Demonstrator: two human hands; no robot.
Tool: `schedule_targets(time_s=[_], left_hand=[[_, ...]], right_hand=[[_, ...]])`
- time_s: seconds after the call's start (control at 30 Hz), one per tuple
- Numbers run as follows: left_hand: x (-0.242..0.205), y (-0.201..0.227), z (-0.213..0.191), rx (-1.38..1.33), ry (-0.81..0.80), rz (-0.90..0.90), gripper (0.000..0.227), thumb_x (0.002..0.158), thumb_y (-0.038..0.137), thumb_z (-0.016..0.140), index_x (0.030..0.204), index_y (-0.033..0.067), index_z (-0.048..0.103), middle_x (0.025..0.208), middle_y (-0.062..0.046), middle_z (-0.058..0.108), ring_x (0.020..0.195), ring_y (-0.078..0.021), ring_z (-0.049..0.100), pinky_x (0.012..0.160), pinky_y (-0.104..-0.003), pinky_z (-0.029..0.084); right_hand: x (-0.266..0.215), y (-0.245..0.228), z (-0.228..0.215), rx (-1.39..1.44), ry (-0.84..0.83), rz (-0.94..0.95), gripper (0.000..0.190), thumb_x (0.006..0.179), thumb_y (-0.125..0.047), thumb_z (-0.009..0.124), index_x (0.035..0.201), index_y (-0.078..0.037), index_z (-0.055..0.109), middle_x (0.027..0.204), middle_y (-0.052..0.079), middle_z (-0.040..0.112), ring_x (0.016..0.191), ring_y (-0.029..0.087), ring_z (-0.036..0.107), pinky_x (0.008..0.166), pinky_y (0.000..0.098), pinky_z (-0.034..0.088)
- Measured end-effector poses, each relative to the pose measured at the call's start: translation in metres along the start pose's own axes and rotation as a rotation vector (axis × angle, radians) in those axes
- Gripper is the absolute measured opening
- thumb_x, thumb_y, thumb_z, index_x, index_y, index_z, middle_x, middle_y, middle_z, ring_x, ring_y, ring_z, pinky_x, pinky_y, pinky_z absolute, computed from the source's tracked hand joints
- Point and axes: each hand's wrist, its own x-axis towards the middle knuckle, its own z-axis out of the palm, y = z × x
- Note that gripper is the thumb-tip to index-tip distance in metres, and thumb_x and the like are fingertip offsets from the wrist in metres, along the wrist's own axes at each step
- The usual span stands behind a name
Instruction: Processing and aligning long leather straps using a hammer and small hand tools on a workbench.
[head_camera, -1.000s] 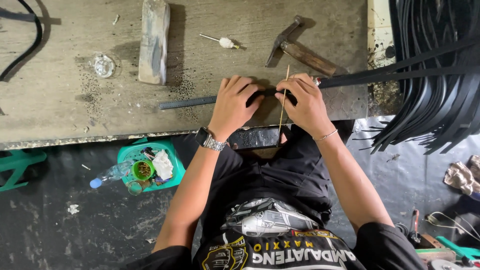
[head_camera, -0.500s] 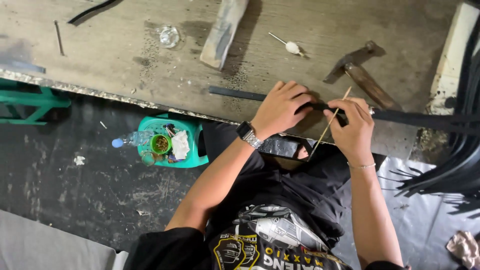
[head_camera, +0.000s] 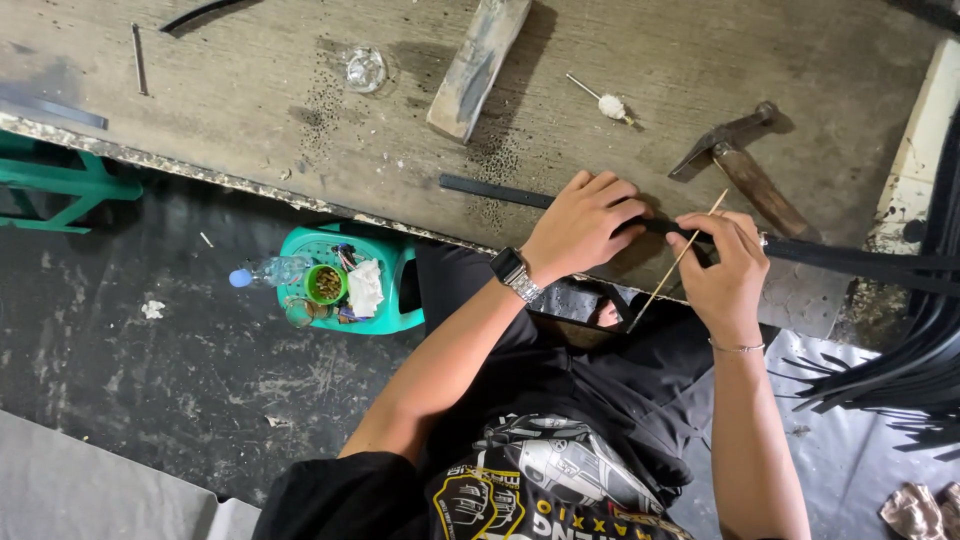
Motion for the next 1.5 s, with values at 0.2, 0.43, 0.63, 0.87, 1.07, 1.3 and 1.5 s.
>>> schedule_targets(time_s=[0.2,0.43,0.63,0.87,1.07,1.3,1.5], left_hand=[[-0.001,-0.001,0.000,0.010,-0.003,0.007,0.019,0.088,0.030,0.076,0.095,0.0145,0.069,0.095,-0.002,0.061,0.091,-0.0220,0.058,0.075,-0.036,0.041],[0.003,0.003,-0.009,-0.039,-0.040,-0.019,0.017,0.088,0.028,0.076,0.095,0.0145,0.069,0.097,-0.003,0.063,0.092,-0.0233,0.058,0.076,-0.037,0.041],[0.007,0.006,-0.016,-0.087,-0.099,-0.040,0.017,0.087,0.027,0.078,0.096,0.0145,0.071,0.099,-0.004,0.066,0.094,-0.0245,0.060,0.078,-0.038,0.041],[0.006,0.002,-0.012,-0.077,-0.046,-0.021,0.018,0.086,0.024,0.080,0.100,0.0150,0.071,0.098,-0.001,0.064,0.091,-0.0224,0.059,0.076,-0.035,0.040],[0.009,0.005,-0.015,-0.088,-0.016,-0.016,0.016,0.086,0.019,0.080,0.097,0.0131,0.071,0.094,-0.003,0.063,0.090,-0.0235,0.059,0.075,-0.035,0.039],[0.009,0.004,-0.015,-0.082,-0.017,-0.010,0.016,0.085,0.017,0.080,0.097,0.0133,0.071,0.094,-0.002,0.063,0.089,-0.0224,0.059,0.074,-0.035,0.039],[0.011,0.004,-0.015,-0.082,-0.034,-0.012,0.019,0.082,0.016,0.082,0.098,0.0124,0.072,0.094,-0.004,0.064,0.090,-0.0246,0.059,0.075,-0.036,0.040]], right_hand=[[0.002,-0.005,-0.002,0.004,0.004,-0.007,0.021,0.092,0.001,0.088,0.106,0.001,0.072,0.104,0.015,0.076,0.099,0.038,0.067,0.089,0.0474,0.054],[0.008,-0.021,-0.011,0.025,0.108,0.072,0.026,0.116,-0.019,0.054,0.117,0.001,0.071,0.102,0.010,0.076,0.092,0.031,0.069,0.085,0.0434,0.054],[0.000,-0.013,0.014,0.241,0.165,0.261,0.048,0.118,-0.031,0.043,0.096,0.001,0.071,0.075,0.008,0.070,0.065,0.020,0.067,0.062,0.0320,0.055],[0.003,-0.007,0.029,0.149,0.099,0.164,0.032,0.114,-0.018,0.053,0.092,-0.005,0.071,0.071,0.003,0.070,0.063,0.022,0.068,0.060,0.0342,0.055],[-0.001,0.002,0.036,0.042,0.070,0.086,0.027,0.113,-0.020,0.054,0.095,-0.010,0.071,0.075,0.001,0.071,0.072,0.036,0.069,0.065,0.0438,0.056],[0.004,-0.004,0.034,0.083,0.061,0.041,0.024,0.113,-0.015,0.055,0.095,-0.006,0.069,0.074,0.007,0.069,0.067,0.040,0.066,0.060,0.0469,0.055],[0.001,0.002,0.036,0.040,0.033,0.013,0.023,0.111,-0.016,0.057,0.094,-0.007,0.068,0.074,0.007,0.067,0.069,0.039,0.066,0.062,0.0473,0.055]])
